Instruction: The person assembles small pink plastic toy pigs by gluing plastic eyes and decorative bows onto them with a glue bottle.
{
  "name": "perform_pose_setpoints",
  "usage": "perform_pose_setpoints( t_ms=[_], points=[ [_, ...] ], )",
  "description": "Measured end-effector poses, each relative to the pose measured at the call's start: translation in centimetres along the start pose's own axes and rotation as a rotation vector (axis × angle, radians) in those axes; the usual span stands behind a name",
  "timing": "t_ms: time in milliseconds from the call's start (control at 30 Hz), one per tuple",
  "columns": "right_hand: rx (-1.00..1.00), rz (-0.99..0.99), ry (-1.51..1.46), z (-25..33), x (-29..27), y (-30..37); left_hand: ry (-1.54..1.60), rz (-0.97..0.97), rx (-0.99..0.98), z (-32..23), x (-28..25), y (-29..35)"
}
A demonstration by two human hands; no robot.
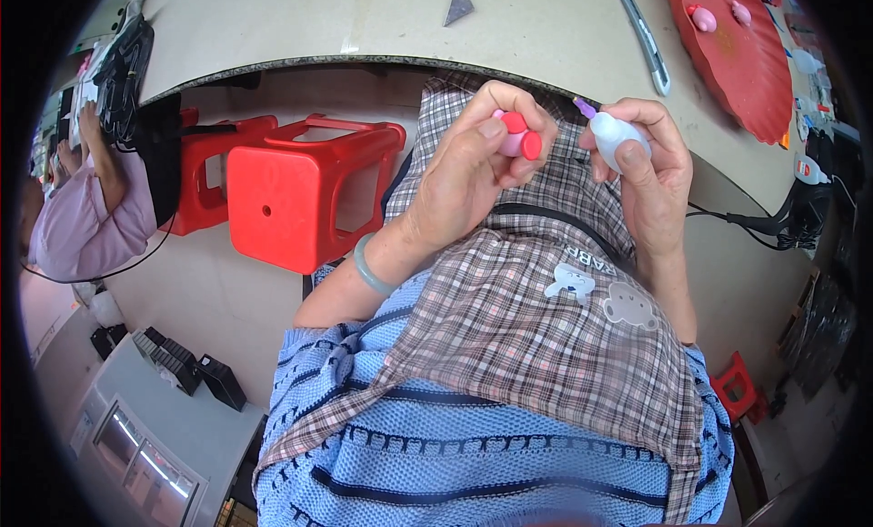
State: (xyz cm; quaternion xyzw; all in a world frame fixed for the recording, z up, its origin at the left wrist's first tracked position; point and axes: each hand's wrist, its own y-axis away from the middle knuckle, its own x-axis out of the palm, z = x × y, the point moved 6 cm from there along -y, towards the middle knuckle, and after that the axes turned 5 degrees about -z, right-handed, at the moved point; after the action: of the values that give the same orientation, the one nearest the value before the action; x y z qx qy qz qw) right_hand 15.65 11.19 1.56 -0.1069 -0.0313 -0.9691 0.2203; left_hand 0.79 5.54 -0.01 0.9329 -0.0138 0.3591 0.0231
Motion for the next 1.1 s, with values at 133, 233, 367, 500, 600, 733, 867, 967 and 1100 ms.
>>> perform_pose_setpoints(
  t_ms=[133,233,367,500,600,733,867,967,1100],
  points=[
    [-0.030,-0.012,0.046,0.3,-0.3,0.1,-0.016,-0.042,-0.036,0.2,-0.1,0.1],
    [-0.051,-0.021,0.037,0.4,-0.6,0.0,-0.019,-0.064,-0.051,0.4,-0.2,0.2],
    [-0.044,-0.032,0.033,0.4,-0.6,0.0,0.046,-0.083,-0.079,0.5,-0.4,0.1],
    [-0.017,-0.050,0.075,0.1,-0.8,0.0,0.124,-0.054,-0.086,0.6,-0.5,0.3],
    [-0.031,-0.041,0.072,0.2,-0.9,0.0,0.077,-0.117,-0.065,0.5,-0.8,0.4],
    [-0.015,-0.074,0.030,0.1,-0.9,0.0,0.089,-0.126,-0.048,0.4,-0.7,0.3],
    [-0.066,-0.106,0.093,0.7,-1.0,0.1,0.089,-0.141,-0.043,0.4,-0.7,0.4],
    [-0.084,-0.152,0.135,1.3,-1.2,0.4,0.063,-0.135,-0.019,0.3,-0.7,0.4],
    [-0.202,-0.157,0.169,2.5,-0.5,0.7,0.030,-0.126,0.019,0.3,-0.6,0.3]
  ],
)
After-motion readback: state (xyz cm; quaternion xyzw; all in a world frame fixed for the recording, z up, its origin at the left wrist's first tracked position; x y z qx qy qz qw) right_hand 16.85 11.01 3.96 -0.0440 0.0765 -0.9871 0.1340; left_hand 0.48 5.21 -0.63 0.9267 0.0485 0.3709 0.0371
